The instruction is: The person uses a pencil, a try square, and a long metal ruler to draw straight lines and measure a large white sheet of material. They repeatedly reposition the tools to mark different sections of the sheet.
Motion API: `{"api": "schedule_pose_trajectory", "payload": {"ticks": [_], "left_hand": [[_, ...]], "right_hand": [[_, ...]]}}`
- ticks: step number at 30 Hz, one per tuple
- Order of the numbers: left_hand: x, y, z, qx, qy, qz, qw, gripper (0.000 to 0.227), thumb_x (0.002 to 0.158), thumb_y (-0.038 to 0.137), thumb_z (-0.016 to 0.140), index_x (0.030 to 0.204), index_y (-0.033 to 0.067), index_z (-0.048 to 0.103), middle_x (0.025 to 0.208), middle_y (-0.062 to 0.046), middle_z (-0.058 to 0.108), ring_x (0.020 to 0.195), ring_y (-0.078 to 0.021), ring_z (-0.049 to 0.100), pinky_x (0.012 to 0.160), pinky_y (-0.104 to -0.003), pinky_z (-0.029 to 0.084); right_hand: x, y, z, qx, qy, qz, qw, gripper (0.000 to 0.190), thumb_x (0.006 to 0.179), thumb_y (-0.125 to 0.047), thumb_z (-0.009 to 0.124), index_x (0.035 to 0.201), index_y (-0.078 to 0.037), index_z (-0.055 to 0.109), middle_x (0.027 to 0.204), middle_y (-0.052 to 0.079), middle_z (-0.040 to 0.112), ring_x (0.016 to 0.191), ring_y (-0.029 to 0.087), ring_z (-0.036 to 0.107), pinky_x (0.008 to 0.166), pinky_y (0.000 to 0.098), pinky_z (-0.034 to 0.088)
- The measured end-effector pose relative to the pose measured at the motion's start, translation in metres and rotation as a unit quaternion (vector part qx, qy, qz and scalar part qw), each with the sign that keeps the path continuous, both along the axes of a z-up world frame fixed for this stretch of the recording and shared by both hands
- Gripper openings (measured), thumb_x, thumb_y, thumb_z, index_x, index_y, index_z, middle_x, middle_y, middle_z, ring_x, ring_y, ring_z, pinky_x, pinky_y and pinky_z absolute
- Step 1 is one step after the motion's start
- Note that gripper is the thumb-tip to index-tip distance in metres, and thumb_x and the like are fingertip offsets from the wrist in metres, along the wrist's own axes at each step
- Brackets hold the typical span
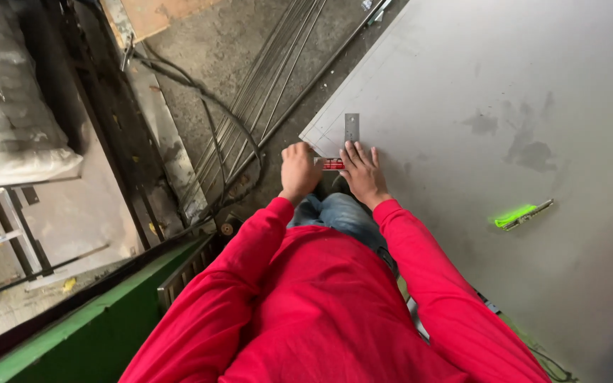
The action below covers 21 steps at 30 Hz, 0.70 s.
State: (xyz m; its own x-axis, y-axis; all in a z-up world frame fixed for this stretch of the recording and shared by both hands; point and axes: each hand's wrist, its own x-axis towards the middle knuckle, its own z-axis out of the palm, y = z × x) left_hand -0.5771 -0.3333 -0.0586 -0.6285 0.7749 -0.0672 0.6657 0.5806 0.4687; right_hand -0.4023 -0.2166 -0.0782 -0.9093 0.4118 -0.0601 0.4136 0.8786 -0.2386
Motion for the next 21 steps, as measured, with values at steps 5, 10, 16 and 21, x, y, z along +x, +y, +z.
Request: {"api": "schedule_pose_trajectory", "payload": {"ticks": [5,10,16,21], "left_hand": [[-0.023,-0.025,-0.065,-0.094,-0.336,0.160,0.923,0.058,0.079,0.056,0.084,0.100,0.0084,0.060,0.096,-0.020,0.068,0.100,-0.0430,0.068,0.085,-0.053,0.053],[-0.037,-0.024,-0.082,-0.078,-0.382,0.215,0.895,0.037,0.079,0.048,0.085,0.091,0.0157,0.070,0.079,-0.008,0.068,0.085,-0.0320,0.071,0.074,-0.045,0.054],[-0.059,-0.024,-0.082,-0.073,-0.362,0.260,0.892,0.032,0.080,0.046,0.080,0.093,0.0176,0.073,0.081,-0.008,0.070,0.087,-0.0308,0.073,0.074,-0.042,0.055],[-0.064,-0.032,-0.059,-0.115,-0.399,0.217,0.883,0.037,0.085,0.046,0.079,0.105,0.0144,0.076,0.089,-0.011,0.073,0.098,-0.0336,0.073,0.085,-0.044,0.056]], "right_hand": [[-0.012,-0.016,-0.035,0.076,0.099,0.046,0.991,0.065,0.091,-0.042,0.071,0.147,-0.011,0.057,0.158,0.013,0.049,0.141,0.035,0.049,0.115,0.0594,0.036],[-0.035,-0.004,-0.037,0.012,0.103,0.049,0.993,0.073,0.089,-0.040,0.073,0.151,-0.009,0.051,0.163,0.013,0.042,0.146,0.034,0.044,0.119,0.0567,0.031],[-0.060,0.023,-0.013,-0.088,0.060,0.055,0.993,0.068,0.085,-0.055,0.074,0.138,-0.015,0.060,0.165,0.012,0.040,0.151,0.040,0.034,0.119,0.0697,0.021],[-0.066,0.028,-0.003,-0.113,0.036,0.050,0.992,0.065,0.097,-0.069,0.056,0.141,-0.021,0.057,0.171,0.003,0.032,0.156,0.037,0.024,0.120,0.0722,0.006]]}}
